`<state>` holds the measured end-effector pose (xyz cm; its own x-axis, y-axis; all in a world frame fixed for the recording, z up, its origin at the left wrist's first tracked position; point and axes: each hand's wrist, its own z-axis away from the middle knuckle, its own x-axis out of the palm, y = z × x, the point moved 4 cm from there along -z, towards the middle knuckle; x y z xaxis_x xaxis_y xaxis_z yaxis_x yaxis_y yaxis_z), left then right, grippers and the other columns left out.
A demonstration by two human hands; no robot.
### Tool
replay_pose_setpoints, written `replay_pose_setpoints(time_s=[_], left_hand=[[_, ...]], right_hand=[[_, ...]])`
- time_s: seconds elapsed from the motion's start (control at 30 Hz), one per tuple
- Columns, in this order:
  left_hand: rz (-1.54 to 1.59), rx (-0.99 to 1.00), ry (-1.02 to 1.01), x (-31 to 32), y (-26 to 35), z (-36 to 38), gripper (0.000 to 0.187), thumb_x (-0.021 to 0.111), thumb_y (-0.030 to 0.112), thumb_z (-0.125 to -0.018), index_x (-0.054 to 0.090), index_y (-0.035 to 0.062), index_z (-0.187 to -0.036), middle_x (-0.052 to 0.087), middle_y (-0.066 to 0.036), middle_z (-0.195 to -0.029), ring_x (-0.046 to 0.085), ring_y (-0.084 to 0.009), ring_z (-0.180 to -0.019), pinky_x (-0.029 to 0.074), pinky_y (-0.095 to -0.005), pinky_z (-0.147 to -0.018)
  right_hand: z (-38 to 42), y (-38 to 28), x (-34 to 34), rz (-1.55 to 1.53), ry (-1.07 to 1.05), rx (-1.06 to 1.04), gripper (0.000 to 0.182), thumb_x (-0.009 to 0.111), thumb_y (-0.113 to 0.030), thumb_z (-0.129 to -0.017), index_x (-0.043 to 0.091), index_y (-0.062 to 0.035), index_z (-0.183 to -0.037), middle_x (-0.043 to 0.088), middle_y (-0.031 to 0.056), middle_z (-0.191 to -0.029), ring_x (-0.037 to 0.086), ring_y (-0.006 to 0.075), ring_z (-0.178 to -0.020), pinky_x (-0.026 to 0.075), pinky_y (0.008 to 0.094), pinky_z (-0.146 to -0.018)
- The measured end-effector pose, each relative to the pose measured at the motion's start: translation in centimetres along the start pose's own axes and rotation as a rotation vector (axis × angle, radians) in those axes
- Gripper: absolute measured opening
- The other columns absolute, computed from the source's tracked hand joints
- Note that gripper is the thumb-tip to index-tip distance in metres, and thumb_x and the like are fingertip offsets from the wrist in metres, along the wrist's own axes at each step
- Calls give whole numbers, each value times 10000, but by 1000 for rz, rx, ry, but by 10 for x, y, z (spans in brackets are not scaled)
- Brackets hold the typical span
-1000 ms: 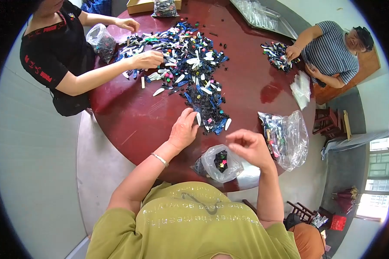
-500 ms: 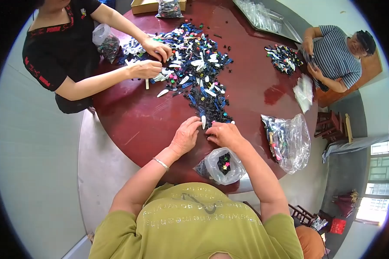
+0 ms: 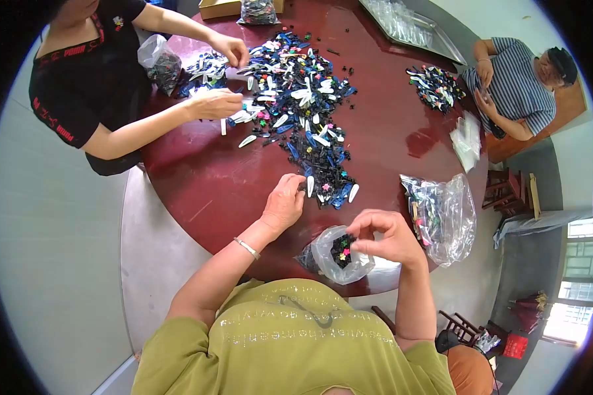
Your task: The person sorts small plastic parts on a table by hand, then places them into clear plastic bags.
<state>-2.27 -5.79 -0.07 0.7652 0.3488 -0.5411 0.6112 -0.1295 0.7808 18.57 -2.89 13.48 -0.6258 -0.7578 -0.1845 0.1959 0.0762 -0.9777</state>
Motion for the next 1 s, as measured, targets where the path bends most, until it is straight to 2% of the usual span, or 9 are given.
replay_pose_setpoints(time_s=[0.07, 0.1, 0.2, 0.3, 0.4, 0.6, 0.7, 0.8, 1.0], left_hand=[[-4, -6, -34, 6, 2, -2, 301, 592, -54, -794, 584, -9, -1092, 582, -165, -1070, 635, -269, -745, 525, -368, -708], [-7, -9, -50, 8, 3, -3, 305, 595, -52, -793, 583, -10, -1095, 581, -166, -1073, 634, -273, -744, 525, -372, -708], [13, 30, -80, 12, 10, -3, 314, 596, -60, -789, 588, -7, -1098, 580, -169, -1081, 639, -276, -758, 528, -366, -710], [64, 89, -64, 13, 13, 2, 324, 599, -72, -778, 592, -7, -1096, 575, -174, -1097, 642, -282, -788, 532, -359, -714], [60, 179, -11, 7, 11, 8, 339, 601, -84, -762, 595, -7, -1092, 570, -173, -1116, 642, -283, -814, 536, -352, -718], [40, 173, -16, 9, 12, 9, 347, 620, -54, -752, 599, 1, -1094, 569, -163, -1123, 634, -276, -809, 535, -354, -720], [80, 69, -53, 9, 16, 8, 356, 651, -8, -739, 600, 20, -1091, 562, -166, -1112, 596, -357, -996, 509, -414, -844], [31, 84, -61, 12, 16, 6, 364, 680, 15, -743, 608, 20, -1100, 564, -167, -1129, 635, -292, -846, 533, -372, -746], [-86, 34, -104, 13, 27, 2, 393, 764, 101, -711, 616, 46, -1071, 552, -158, -1147, 597, -339, -1017, 515, -413, -838]], right_hand=[[-1, -3, 1, 77, 12, -62, 195, 770, -11, -768, 701, -29, -950, 634, -19, -850, 580, 51, -753, 458, 209, -638], [-3, 12, -2, -21, 131, 97, 191, 777, -51, -766, 706, -28, -941, 645, -2, -852, 589, 66, -752, 462, 230, -638], [-30, 53, -13, 387, 326, -13, 184, 753, -121, -770, 717, -52, -937, 672, 75, -878, 635, 157, -702, 501, 290, -648], [-45, 76, -7, 608, 341, 85, 173, 747, -154, -767, 722, -84, -923, 668, 87, -892, 656, 241, -744, 520, 361, -680], [-54, 89, 1, 776, 369, 42, 168, 747, -188, -761, 721, -101, -902, 657, 80, -886, 656, 289, -809, 519, 411, -710], [-60, 95, 8, 753, 348, 47, 162, 740, -193, -768, 716, -103, -900, 650, 79, -872, 654, 295, -823, 518, 413, -707], [-58, 94, 7, 696, 374, 29, 174, 740, -206, -772, 719, -109, -915, 655, 78, -878, 655, 290, -819, 519, 409, -708], [-58, 91, 7, 613, 398, 140, 182, 747, -224, -769, 718, -110, -909, 659, 78, -879, 656, 285, -819, 520, 404, -710], [-67, 100, 10, 712, 398, 48, 188, 745, -229, -769, 713, -110, -911, 664, 80, -888, 655, 275, -766, 523, 394, -693]])
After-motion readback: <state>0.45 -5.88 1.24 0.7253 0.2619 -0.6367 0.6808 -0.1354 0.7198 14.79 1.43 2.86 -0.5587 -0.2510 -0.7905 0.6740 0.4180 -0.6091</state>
